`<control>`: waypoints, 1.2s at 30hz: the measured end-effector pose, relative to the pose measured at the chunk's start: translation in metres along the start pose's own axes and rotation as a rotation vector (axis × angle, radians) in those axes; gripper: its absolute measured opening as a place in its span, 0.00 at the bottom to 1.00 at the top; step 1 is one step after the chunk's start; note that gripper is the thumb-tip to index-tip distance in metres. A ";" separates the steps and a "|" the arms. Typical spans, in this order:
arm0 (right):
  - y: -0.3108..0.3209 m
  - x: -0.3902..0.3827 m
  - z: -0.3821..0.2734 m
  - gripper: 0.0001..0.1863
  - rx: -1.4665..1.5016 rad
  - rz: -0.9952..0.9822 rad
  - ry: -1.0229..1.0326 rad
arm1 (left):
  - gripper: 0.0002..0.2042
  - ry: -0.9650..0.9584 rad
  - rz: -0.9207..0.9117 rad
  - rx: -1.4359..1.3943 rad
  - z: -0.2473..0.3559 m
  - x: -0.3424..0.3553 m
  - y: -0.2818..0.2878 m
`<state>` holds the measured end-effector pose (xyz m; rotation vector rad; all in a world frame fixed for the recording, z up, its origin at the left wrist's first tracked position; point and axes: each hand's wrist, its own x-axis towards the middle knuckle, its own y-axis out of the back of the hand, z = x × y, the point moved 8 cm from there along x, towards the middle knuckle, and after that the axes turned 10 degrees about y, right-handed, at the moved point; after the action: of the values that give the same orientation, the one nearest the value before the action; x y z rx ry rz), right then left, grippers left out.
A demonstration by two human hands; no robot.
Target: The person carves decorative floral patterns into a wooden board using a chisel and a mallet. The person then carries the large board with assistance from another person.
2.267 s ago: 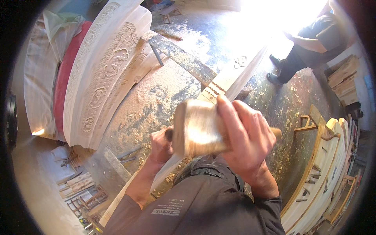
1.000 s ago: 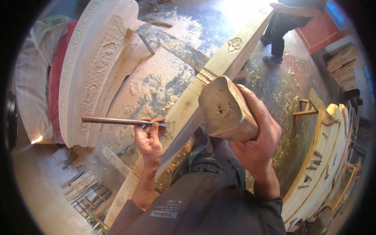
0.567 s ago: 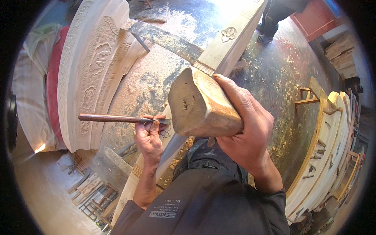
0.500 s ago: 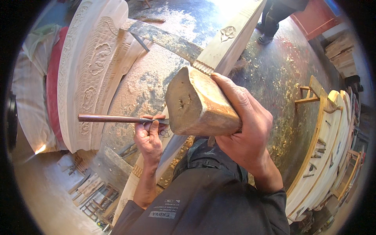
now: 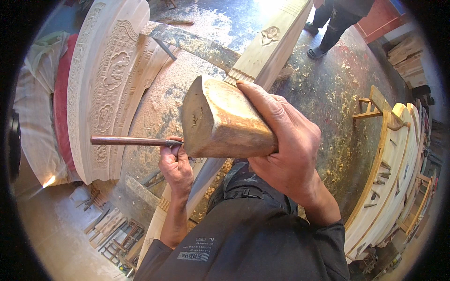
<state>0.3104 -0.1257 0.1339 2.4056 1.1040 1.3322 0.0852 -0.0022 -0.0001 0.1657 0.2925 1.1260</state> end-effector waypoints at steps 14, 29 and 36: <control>-0.011 0.014 -0.005 0.31 -0.035 -0.021 0.100 | 0.05 -0.201 0.075 0.327 0.016 -0.006 0.000; -0.043 0.107 -0.040 0.28 -0.279 -0.157 0.460 | 0.08 -0.322 0.115 0.502 0.031 -0.012 -0.008; -0.068 0.114 -0.054 0.27 -0.297 -0.215 0.525 | 0.06 -0.324 0.096 0.582 0.023 -0.013 -0.004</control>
<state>0.2694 -0.0104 0.2084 1.7191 1.1324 1.9452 0.0908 -0.0148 0.0230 0.8757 0.3172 1.0640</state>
